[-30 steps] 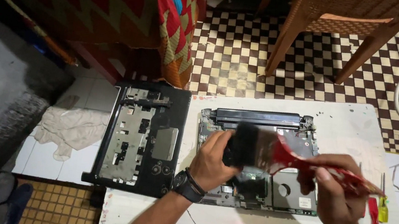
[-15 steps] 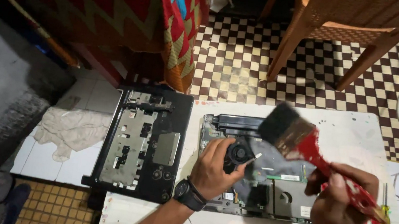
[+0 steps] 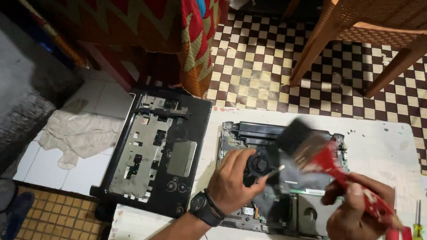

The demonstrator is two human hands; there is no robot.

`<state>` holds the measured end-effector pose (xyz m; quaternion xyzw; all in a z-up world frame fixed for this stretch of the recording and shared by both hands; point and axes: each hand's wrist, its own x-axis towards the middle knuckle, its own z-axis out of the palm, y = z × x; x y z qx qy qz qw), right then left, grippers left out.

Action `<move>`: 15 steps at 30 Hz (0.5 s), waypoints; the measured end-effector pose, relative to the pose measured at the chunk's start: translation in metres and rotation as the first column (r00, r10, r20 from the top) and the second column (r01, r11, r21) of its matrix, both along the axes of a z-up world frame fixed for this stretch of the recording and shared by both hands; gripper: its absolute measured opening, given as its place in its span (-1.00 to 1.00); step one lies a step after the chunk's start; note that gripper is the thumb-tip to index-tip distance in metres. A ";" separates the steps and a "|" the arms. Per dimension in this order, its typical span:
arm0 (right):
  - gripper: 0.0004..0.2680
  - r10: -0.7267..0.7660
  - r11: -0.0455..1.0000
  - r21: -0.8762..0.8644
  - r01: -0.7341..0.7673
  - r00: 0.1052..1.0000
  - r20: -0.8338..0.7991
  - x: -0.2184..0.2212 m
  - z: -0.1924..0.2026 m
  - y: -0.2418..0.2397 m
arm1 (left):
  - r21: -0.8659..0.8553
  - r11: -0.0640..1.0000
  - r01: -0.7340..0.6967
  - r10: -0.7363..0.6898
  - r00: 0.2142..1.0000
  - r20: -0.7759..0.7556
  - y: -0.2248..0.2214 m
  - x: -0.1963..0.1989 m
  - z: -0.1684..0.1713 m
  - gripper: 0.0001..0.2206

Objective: Cleaning internal components with a brush and removing parts with a screwdriver during a laptop repair.

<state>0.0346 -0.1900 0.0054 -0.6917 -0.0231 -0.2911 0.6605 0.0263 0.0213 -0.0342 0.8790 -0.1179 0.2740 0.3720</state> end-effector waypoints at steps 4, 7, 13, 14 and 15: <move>-0.92 0.250 0.952 0.174 -0.251 0.968 0.030 -0.002 -0.006 -0.018 | -0.008 1.000 -0.010 0.010 1.000 -0.024 0.000 0.000 -0.009 -0.51; -0.88 0.285 0.944 0.183 -0.275 0.958 -0.032 -0.002 -0.004 -0.004 | -0.028 1.000 0.011 -0.012 1.000 -0.029 0.002 0.000 -0.005 -0.45; -0.92 0.216 0.955 0.215 -0.207 0.976 -0.019 -0.005 -0.009 -0.015 | -0.038 0.999 0.006 -0.006 1.000 -0.014 -0.001 -0.002 -0.008 -0.48; -0.92 0.244 0.964 0.109 -0.243 0.970 0.010 -0.003 -0.006 -0.008 | -0.030 1.000 -0.001 0.000 1.000 -0.012 -0.001 -0.001 -0.010 -0.47; -0.92 0.273 0.962 0.001 -0.274 0.961 0.038 -0.002 -0.003 -0.001 | -0.023 1.000 -0.007 0.007 1.000 -0.010 -0.001 0.000 -0.012 -0.46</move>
